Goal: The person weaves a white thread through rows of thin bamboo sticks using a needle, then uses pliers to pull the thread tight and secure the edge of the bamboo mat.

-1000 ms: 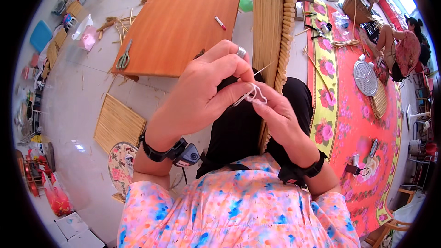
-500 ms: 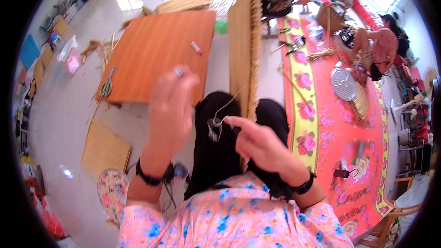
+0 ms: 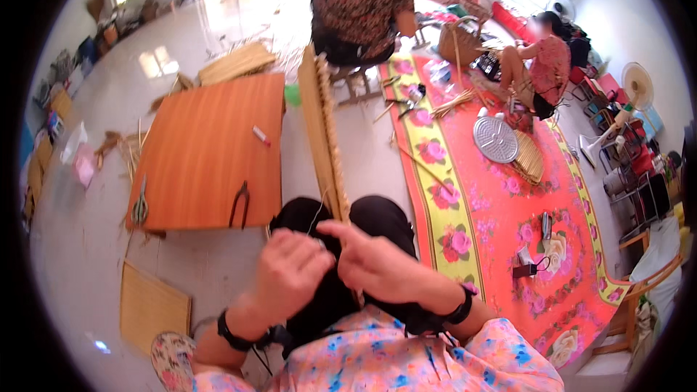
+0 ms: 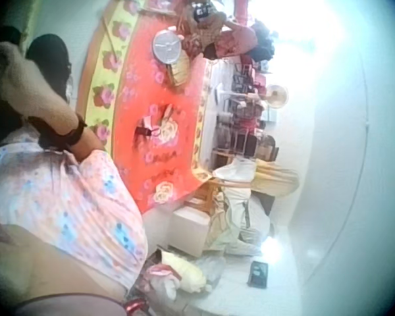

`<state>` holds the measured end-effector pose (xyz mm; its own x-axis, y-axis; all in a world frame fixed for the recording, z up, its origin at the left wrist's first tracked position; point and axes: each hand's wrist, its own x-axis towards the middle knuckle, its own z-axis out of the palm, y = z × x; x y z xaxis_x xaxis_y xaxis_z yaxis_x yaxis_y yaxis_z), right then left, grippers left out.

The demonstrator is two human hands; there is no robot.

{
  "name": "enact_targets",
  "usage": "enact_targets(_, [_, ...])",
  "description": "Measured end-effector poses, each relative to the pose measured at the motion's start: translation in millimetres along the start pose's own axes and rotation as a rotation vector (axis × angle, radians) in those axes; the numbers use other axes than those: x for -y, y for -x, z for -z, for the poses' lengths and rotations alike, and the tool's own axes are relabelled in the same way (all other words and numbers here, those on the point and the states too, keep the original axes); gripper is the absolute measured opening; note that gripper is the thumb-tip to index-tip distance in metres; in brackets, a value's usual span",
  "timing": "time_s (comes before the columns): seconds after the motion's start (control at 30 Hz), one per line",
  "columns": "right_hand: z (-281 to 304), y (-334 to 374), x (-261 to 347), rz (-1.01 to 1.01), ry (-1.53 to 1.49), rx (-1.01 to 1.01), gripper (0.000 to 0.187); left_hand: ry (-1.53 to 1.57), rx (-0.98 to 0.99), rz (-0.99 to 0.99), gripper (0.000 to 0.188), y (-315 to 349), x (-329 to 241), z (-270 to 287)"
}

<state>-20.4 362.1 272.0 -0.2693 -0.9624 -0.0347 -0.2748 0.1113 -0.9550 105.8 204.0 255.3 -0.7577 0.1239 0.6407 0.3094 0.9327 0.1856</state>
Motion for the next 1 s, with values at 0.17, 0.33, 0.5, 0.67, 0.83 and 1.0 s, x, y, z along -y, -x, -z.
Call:
enact_targets(0.17, [16.7, 5.2, -28.5, 0.122, -0.084, -0.563, 0.043, 0.045, -0.290, 0.555, 0.005, 7.4, 46.9, 49.2])
enact_targets(0.33, [10.0, -12.2, -51.8, 0.072, 0.155, -0.714, 0.045, 0.595, -1.131, 0.741, 0.009, 59.6, 98.2, 113.4])
enact_targets(0.5, [-12.1, -31.5, -52.9, -0.056, 0.295, -0.723, 0.053, 0.585, -1.471, 0.687, 0.013, 81.2, 104.4, 125.0])
enact_targets(0.67, [-22.2, -52.6, -84.1, -0.099, 0.549, -0.856, 0.049, 0.638, -1.355, 0.652, 0.010, 77.3, 87.9, 101.4])
enact_targets(0.83, [21.1, -71.1, -99.3, -0.009, 0.575, -0.880, 0.026, 0.630, -0.975, 0.682, 0.008, 52.6, 58.5, 60.3])
enact_targets(1.0, [38.7, -58.0, -78.7, -0.033, 0.506, -0.765, 0.023, 0.723, -0.706, 0.724, 0.008, 39.1, 46.0, 32.4])
